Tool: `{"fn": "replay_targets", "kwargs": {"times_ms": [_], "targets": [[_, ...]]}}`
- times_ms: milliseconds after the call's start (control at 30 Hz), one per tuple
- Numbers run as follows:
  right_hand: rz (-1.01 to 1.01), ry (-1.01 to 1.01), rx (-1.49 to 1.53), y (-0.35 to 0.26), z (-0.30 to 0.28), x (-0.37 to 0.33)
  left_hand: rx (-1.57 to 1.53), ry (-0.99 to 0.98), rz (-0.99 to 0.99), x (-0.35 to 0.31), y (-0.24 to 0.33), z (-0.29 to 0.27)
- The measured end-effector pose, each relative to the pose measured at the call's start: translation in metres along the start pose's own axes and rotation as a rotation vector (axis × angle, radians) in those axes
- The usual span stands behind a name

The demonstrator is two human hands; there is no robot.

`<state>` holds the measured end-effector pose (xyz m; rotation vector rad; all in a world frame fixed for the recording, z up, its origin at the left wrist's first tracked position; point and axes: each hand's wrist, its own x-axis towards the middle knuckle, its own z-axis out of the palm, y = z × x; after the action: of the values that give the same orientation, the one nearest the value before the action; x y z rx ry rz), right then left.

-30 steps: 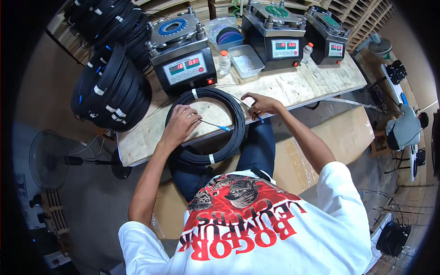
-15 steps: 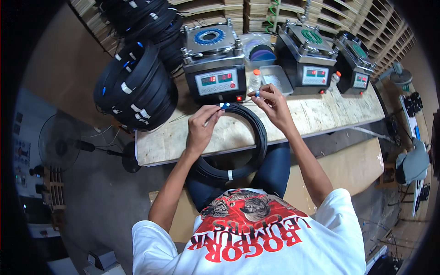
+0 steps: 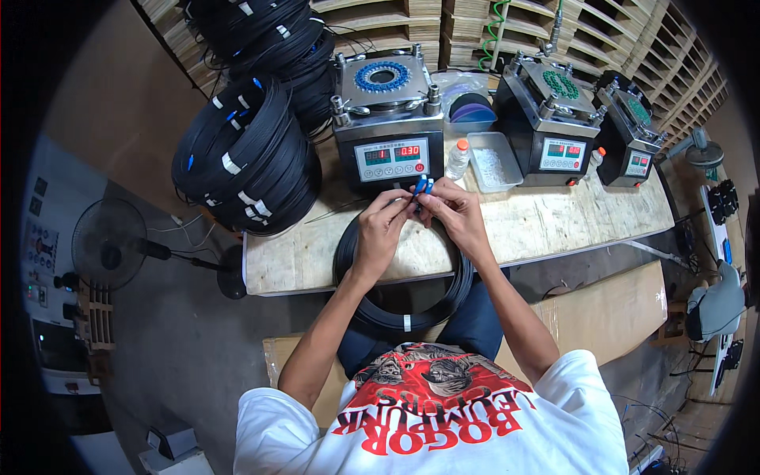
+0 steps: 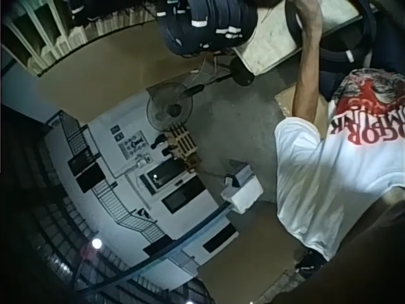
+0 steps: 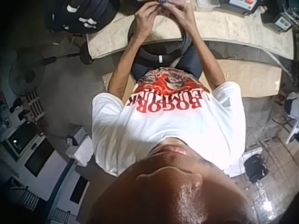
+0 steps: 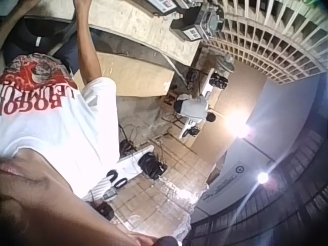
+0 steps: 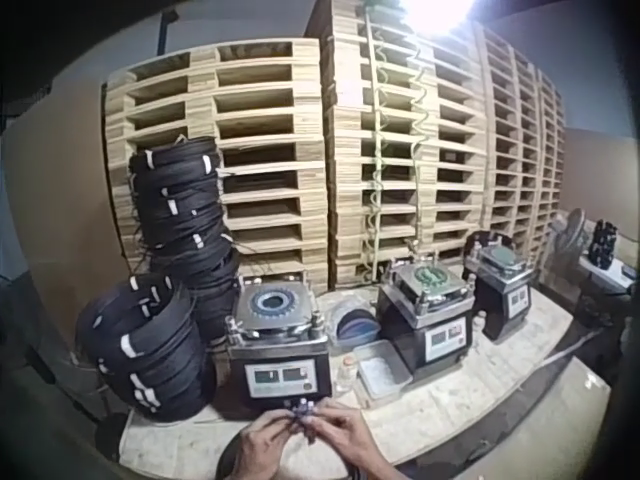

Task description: Polishing the ends of fiber optic cables using specialized industrial polishing machines on a production line.

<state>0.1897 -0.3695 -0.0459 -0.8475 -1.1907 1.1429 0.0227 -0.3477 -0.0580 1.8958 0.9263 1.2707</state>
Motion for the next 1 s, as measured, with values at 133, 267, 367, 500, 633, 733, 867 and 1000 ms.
{"fn": "replay_targets", "kwargs": {"times_ms": [133,267,367,500,633,733,867,1000], "targets": [[0.040,0.025,0.039,0.000,0.000,-0.001,0.035,-0.043,0.004,0.001,0.000,-0.001],[0.014,0.030,0.029,0.005,-0.001,-0.001,-0.017,-0.126,-0.086,0.001,0.000,-0.004],[0.008,0.030,-0.016,0.005,-0.004,-0.001,-0.323,-0.102,-0.228,0.002,0.007,-0.003],[0.013,0.012,0.026,0.008,-0.005,-0.003,-0.505,-0.132,-0.245,0.014,0.006,-0.013],[0.049,-0.027,-0.003,0.008,-0.005,-0.007,-0.450,-0.212,-0.223,0.026,0.004,-0.016],[0.075,-0.029,-0.018,0.006,-0.006,-0.009,-0.494,-0.259,-0.235,0.031,0.002,-0.019],[0.076,-0.050,-0.028,0.006,-0.009,-0.009,-0.414,-0.211,-0.203,0.030,0.003,-0.016],[0.081,-0.094,-0.038,0.005,-0.010,-0.007,-0.439,-0.166,-0.203,0.023,0.000,-0.015]]}}
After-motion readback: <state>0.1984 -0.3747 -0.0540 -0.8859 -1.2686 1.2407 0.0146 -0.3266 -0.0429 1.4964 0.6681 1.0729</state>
